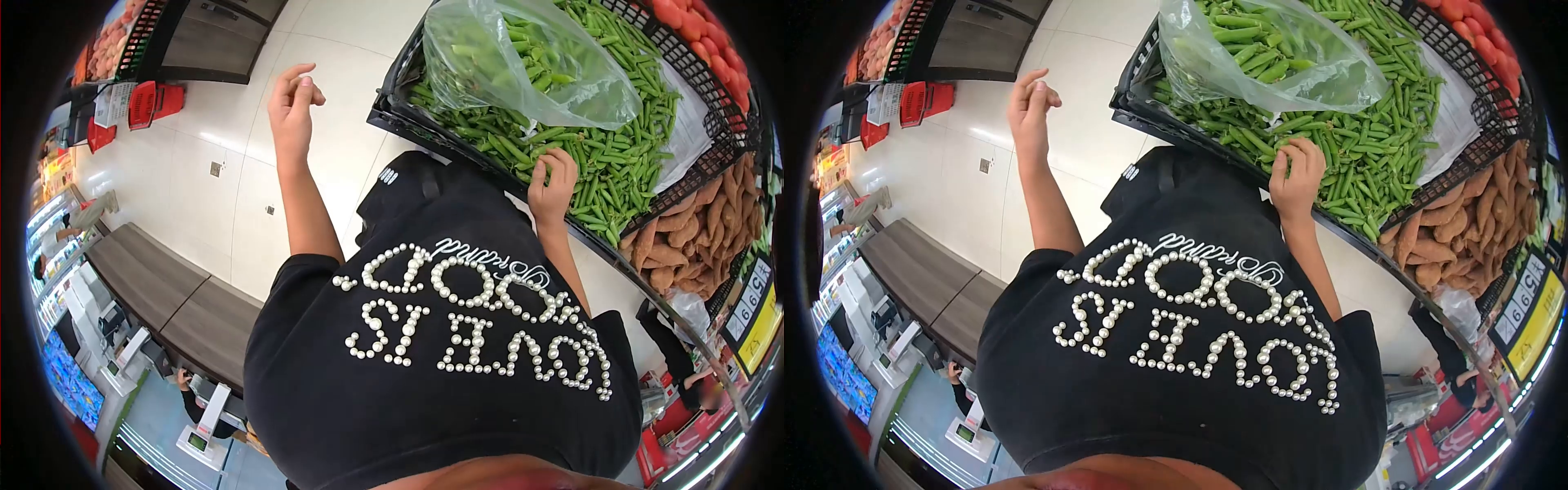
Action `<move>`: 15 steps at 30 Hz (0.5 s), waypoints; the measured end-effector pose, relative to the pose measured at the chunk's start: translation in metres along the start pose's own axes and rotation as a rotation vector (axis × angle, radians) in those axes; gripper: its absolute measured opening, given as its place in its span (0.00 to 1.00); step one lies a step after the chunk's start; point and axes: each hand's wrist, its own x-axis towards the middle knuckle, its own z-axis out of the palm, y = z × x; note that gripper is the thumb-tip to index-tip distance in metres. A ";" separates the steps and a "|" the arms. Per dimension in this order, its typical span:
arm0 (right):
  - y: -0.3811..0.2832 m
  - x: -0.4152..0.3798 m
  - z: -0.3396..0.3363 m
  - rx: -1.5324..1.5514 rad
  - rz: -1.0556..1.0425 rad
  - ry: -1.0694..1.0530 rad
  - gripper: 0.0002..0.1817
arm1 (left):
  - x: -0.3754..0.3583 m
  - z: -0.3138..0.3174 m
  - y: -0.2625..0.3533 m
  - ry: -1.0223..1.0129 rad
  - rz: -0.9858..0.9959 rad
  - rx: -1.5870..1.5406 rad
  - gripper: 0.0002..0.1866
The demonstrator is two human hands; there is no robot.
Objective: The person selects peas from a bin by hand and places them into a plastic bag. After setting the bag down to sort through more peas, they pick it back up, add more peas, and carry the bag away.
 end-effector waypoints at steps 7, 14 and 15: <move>-0.007 -0.006 0.002 -0.145 -0.067 -0.061 0.06 | -0.057 -0.026 -0.134 0.009 -0.335 0.145 0.12; -0.005 -0.018 0.009 -0.267 -0.020 -0.170 0.14 | -0.178 -0.062 -0.183 -0.004 -0.597 0.207 0.11; -0.009 -0.019 0.011 -0.269 0.005 -0.145 0.15 | -0.189 -0.066 -0.196 -0.028 -0.602 0.249 0.10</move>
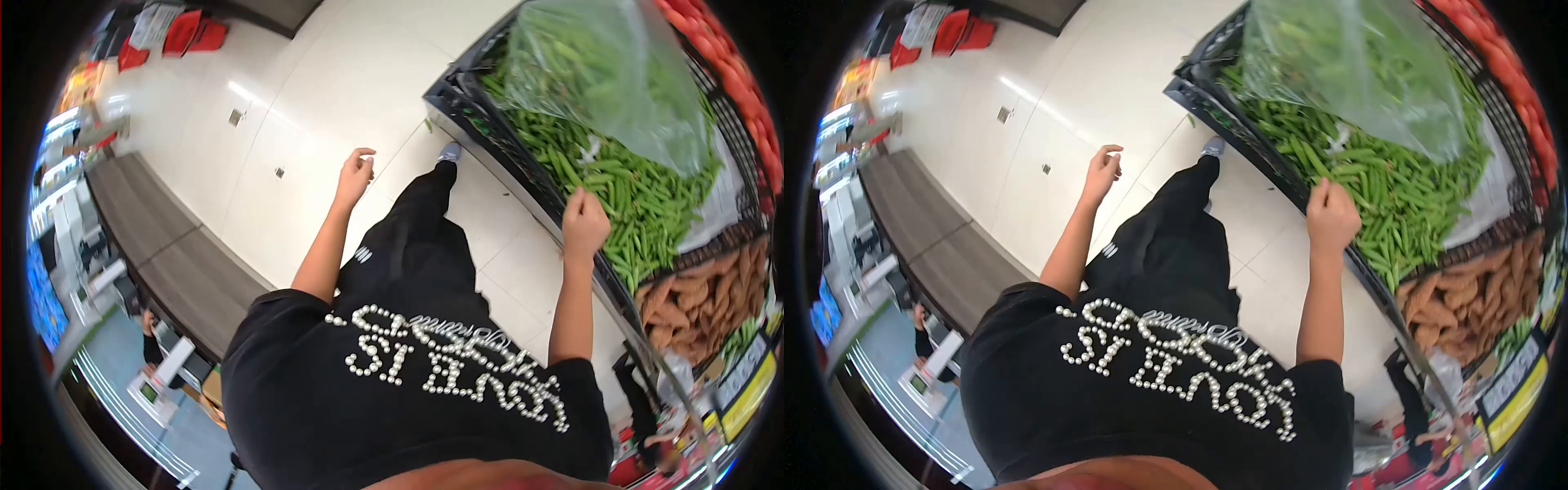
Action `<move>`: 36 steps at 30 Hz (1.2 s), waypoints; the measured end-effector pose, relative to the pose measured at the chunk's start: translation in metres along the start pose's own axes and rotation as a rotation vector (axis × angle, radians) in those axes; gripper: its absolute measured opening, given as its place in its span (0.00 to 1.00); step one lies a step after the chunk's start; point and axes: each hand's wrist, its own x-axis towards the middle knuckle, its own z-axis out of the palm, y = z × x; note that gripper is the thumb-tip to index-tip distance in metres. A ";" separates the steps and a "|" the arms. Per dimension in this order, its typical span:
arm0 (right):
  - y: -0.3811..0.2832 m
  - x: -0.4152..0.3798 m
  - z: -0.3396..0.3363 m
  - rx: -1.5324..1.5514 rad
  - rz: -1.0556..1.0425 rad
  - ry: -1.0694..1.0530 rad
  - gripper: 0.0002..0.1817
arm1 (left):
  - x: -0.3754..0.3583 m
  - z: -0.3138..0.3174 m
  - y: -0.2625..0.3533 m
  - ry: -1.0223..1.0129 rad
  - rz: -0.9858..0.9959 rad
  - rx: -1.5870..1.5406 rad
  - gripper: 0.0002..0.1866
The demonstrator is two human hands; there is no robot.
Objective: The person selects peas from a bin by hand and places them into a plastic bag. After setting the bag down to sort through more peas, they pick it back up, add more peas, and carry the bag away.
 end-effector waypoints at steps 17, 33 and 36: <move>0.052 -0.026 0.014 -0.171 0.172 0.452 0.19 | 0.330 0.208 -0.344 -0.408 -0.151 1.050 0.27; 0.008 -0.014 0.023 -0.067 0.103 0.391 0.22 | 0.443 0.287 -0.528 -0.340 0.134 0.973 0.19; 0.007 -0.008 0.026 -0.078 0.020 0.438 0.21 | 0.461 0.279 -0.547 -0.335 0.040 0.949 0.15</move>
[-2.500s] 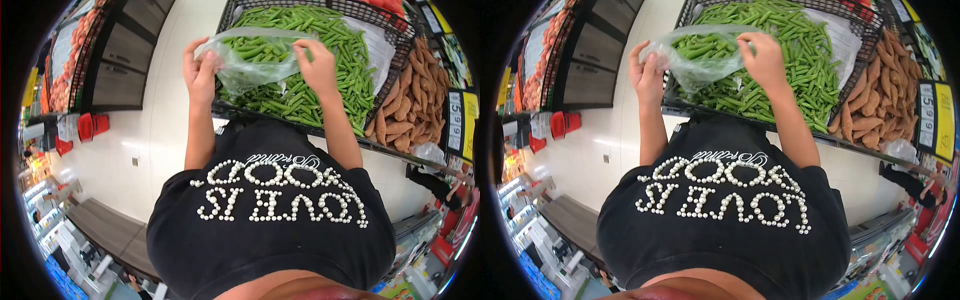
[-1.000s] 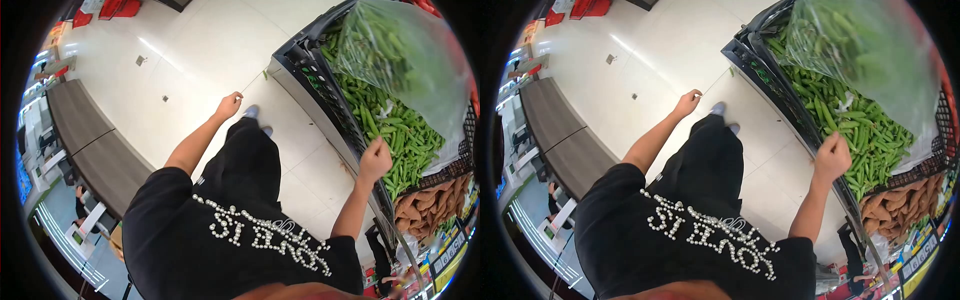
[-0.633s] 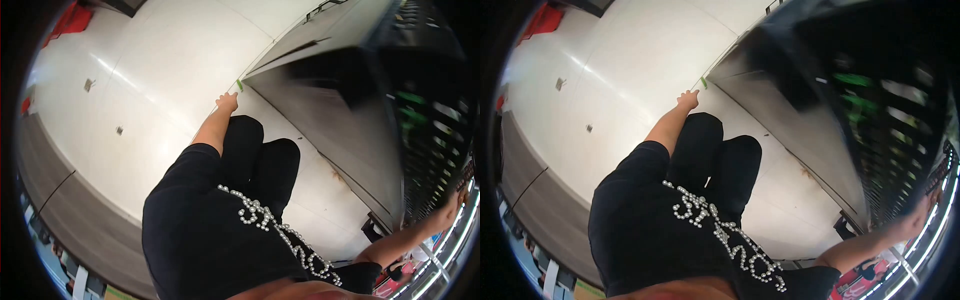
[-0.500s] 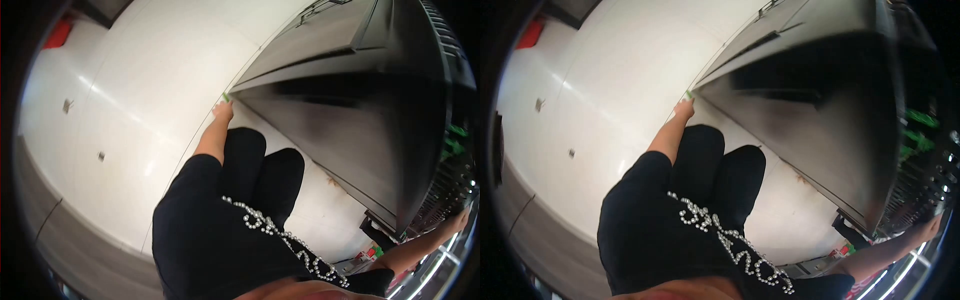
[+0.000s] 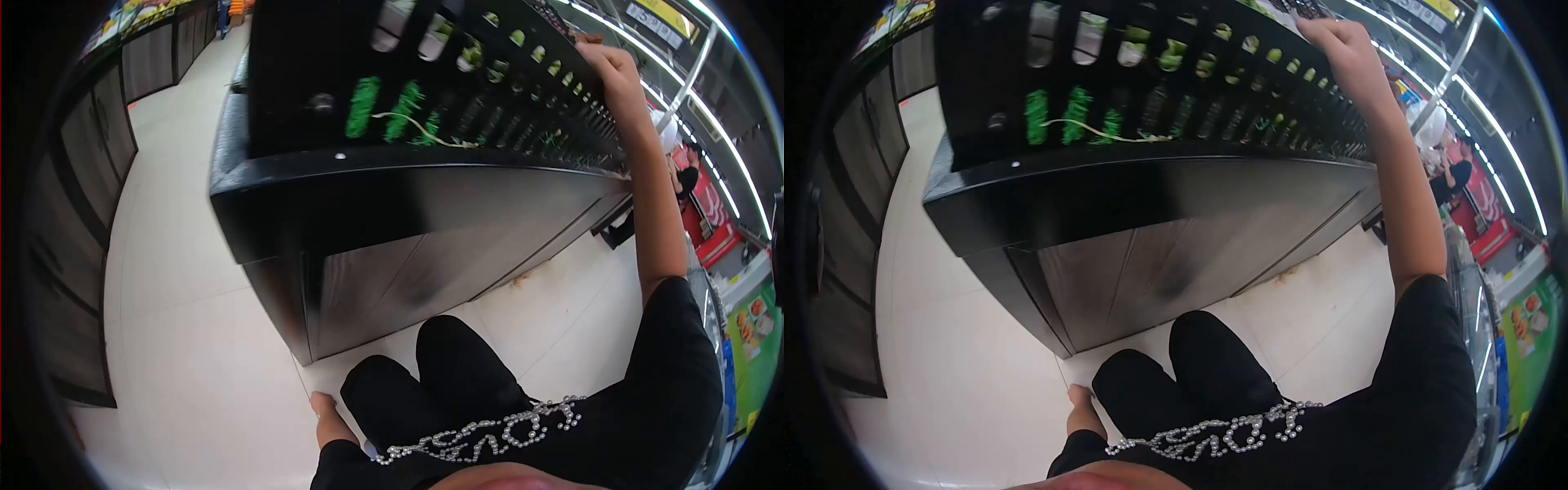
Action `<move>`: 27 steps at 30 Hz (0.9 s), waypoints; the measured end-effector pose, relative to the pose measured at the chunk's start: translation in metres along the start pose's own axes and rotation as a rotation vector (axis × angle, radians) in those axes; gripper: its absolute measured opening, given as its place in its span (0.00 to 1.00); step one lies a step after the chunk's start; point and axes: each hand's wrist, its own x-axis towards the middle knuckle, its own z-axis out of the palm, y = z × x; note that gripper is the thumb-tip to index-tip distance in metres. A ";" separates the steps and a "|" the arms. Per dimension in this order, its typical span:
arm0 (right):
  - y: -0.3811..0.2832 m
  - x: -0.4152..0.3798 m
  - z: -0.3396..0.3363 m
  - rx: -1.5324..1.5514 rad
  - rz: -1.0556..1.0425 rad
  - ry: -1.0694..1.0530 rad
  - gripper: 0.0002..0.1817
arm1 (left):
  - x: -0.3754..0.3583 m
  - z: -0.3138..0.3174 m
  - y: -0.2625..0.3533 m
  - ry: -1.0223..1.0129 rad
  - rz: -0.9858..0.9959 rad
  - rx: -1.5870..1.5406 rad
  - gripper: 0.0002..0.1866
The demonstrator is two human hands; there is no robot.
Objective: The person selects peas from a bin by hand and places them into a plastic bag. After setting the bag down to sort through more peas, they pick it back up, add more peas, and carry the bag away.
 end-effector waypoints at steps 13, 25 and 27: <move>-0.019 -0.001 -0.012 -0.015 0.030 -0.112 0.17 | -0.221 -0.219 0.022 0.320 -0.119 -0.518 0.20; -0.023 0.023 -0.033 0.115 0.233 -0.184 0.13 | -0.587 -0.594 0.228 0.544 0.167 -1.096 0.13; -0.017 0.024 -0.028 0.118 0.196 -0.155 0.13 | -0.631 -0.648 0.321 0.583 0.391 -0.974 0.10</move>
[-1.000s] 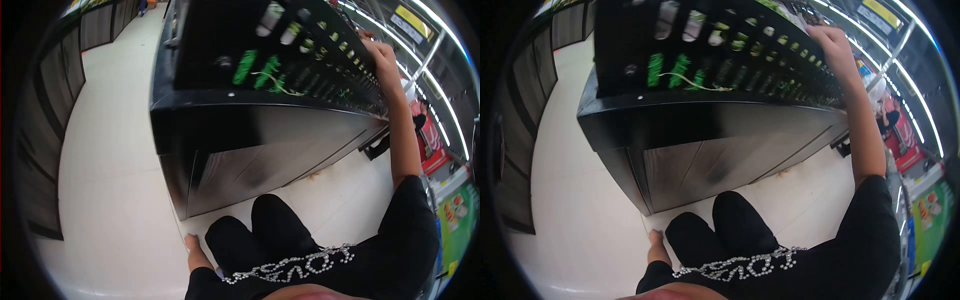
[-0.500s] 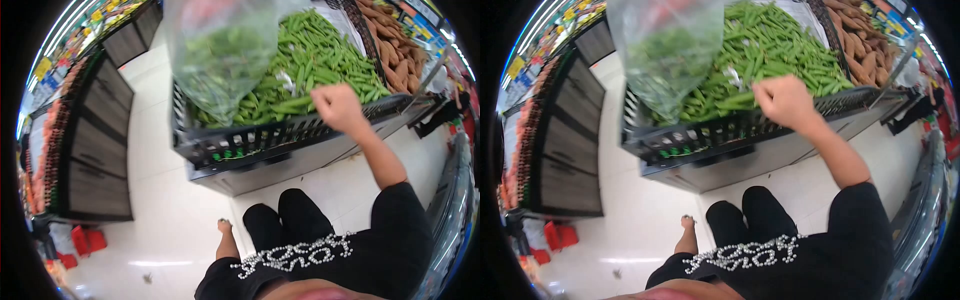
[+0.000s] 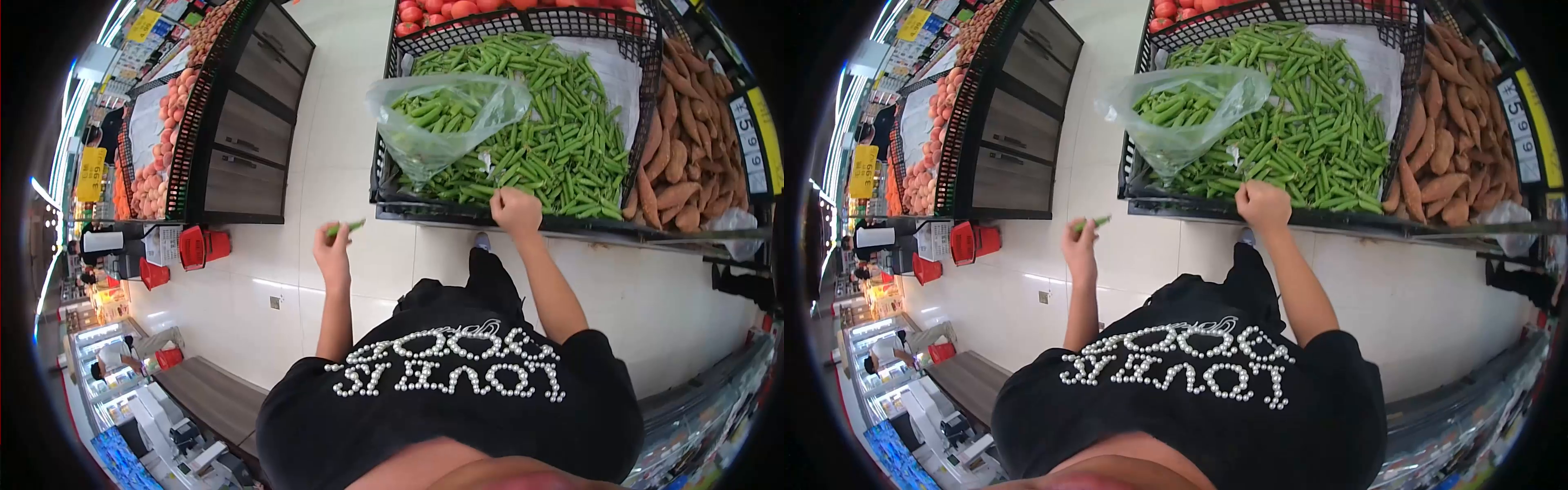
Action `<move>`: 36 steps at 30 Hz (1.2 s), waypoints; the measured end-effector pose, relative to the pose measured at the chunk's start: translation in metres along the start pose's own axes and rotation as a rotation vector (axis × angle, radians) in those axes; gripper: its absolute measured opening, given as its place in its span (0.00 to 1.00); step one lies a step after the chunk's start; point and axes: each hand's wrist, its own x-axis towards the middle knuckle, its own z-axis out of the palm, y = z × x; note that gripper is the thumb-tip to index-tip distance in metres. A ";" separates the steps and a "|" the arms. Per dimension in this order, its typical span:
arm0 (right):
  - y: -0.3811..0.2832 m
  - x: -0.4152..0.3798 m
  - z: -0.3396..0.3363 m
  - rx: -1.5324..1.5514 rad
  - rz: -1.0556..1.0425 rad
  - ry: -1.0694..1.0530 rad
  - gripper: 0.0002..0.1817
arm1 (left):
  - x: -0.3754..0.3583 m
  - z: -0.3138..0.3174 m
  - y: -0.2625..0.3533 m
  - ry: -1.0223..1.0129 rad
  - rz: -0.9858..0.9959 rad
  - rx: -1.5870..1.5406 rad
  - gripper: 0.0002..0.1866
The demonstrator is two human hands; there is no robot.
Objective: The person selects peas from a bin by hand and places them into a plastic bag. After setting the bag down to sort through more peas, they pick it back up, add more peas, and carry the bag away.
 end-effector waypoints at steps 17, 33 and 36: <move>0.059 0.039 -0.042 0.459 -0.040 0.068 0.08 | 0.001 0.164 0.157 0.240 0.882 0.505 0.25; 0.062 0.072 -0.034 -0.112 0.293 -0.790 0.49 | 0.044 0.183 0.224 -0.094 0.654 0.606 0.36; 0.062 0.080 -0.035 -0.139 0.260 -0.822 0.52 | 0.058 0.186 0.230 -0.122 0.687 0.677 0.35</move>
